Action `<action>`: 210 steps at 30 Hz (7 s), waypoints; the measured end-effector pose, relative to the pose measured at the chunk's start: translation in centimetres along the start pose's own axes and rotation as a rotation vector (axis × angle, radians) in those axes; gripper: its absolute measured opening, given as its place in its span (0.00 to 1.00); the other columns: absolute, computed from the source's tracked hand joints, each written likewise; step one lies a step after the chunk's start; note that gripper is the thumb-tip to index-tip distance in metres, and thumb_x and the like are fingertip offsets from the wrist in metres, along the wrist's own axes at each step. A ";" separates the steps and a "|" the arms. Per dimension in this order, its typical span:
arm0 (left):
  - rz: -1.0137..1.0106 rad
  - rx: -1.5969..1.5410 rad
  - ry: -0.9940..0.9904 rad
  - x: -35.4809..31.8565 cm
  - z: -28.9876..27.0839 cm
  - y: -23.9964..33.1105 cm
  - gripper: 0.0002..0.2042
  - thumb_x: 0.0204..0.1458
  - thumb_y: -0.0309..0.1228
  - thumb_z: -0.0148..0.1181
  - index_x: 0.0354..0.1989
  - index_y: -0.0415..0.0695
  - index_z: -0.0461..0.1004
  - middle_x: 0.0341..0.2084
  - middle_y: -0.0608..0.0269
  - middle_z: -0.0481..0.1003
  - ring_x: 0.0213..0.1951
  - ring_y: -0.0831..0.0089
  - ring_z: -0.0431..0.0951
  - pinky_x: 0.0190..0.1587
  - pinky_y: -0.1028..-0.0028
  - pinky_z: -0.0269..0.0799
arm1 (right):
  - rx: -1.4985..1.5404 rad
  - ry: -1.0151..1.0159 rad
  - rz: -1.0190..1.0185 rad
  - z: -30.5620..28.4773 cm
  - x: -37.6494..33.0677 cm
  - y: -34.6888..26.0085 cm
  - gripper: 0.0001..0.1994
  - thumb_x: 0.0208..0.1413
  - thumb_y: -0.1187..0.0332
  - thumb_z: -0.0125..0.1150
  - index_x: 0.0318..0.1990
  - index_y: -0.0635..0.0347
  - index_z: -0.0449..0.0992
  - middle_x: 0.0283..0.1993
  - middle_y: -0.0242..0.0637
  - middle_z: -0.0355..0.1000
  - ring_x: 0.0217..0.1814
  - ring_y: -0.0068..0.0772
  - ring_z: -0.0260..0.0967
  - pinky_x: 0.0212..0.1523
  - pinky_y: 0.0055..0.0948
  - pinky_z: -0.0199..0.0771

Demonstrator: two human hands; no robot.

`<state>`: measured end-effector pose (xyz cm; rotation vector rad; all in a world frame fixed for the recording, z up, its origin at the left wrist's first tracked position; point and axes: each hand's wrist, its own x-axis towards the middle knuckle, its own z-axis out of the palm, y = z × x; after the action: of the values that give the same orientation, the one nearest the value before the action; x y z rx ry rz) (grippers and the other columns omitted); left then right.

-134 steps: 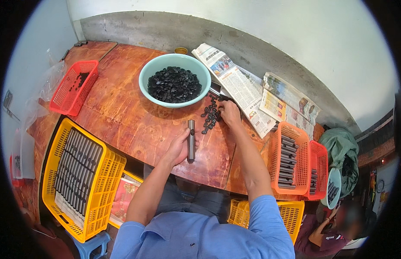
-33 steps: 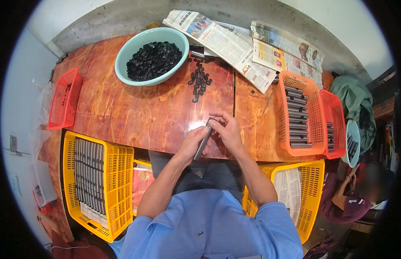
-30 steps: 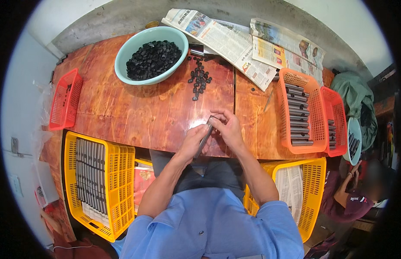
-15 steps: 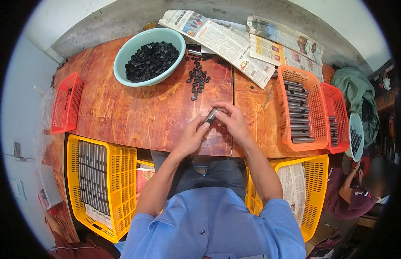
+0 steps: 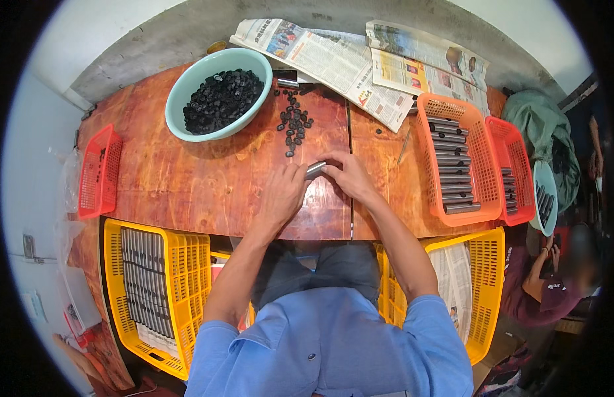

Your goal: The person repeatedly picks small dark seeds from a bowl and places them into a cylindrical metal tool on a wooden table. The person then removes the filled tool and places it into a yellow basket. This cycle is repeated multiple times.

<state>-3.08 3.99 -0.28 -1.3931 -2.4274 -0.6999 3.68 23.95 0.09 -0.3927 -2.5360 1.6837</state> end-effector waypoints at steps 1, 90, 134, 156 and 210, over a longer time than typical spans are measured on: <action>-0.010 -0.007 0.016 -0.1 0.0 0.1 0.16 0.56 0.32 0.66 0.51 0.41 0.74 0.39 0.56 0.75 0.41 0.57 0.75 0.44 0.61 0.71 | 0.014 0.022 -0.024 0.1 -0.2 0.1 0.13 0.59 0.75 0.63 0.51 0.65 0.81 0.39 0.41 0.80 0.39 0.33 0.77 0.42 0.31 0.77; -0.391 -0.484 -0.024 1.4 0.1 -1.9 0.14 0.65 0.39 0.60 0.48 0.40 0.74 0.31 0.58 0.77 0.30 0.68 0.79 0.34 0.67 0.76 | 0.138 0.743 -0.226 4.5 5.2 0.9 0.08 0.64 0.68 0.58 0.38 0.65 0.72 0.39 0.47 0.69 0.45 0.52 0.68 0.49 0.45 0.67; -1.003 -1.589 -0.110 -1.5 -1.3 2.1 0.21 0.73 0.48 0.46 0.50 0.39 0.70 0.24 0.68 0.70 0.19 0.79 0.70 0.22 0.77 0.67 | -0.024 0.692 -0.291 4.7 4.7 1.1 0.06 0.61 0.71 0.58 0.35 0.66 0.73 0.36 0.48 0.69 0.43 0.54 0.69 0.46 0.44 0.68; -0.737 -1.723 0.103 -3.0 0.3 1.9 0.26 0.64 0.26 0.60 0.68 0.36 0.62 0.57 0.54 0.74 0.59 0.66 0.77 0.63 0.68 0.72 | 0.071 0.295 -0.084 5.7 -3.2 -3.3 0.08 0.56 0.72 0.71 0.40 0.67 0.82 0.25 0.27 0.72 0.26 0.16 0.66 0.28 0.21 0.68; -0.811 -1.948 0.058 -3.4 0.2 0.6 0.20 0.69 0.29 0.52 0.65 0.33 0.63 0.49 0.48 0.76 0.44 0.64 0.79 0.50 0.64 0.79 | -0.273 0.396 -0.173 3.3 -0.8 -0.6 0.10 0.53 0.73 0.68 0.44 0.61 0.80 0.40 0.42 0.78 0.44 0.49 0.77 0.47 0.43 0.72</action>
<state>-0.85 1.83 -1.85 -0.2302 -1.5925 -3.5804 3.70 20.56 -0.56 -0.4551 -2.4168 1.0780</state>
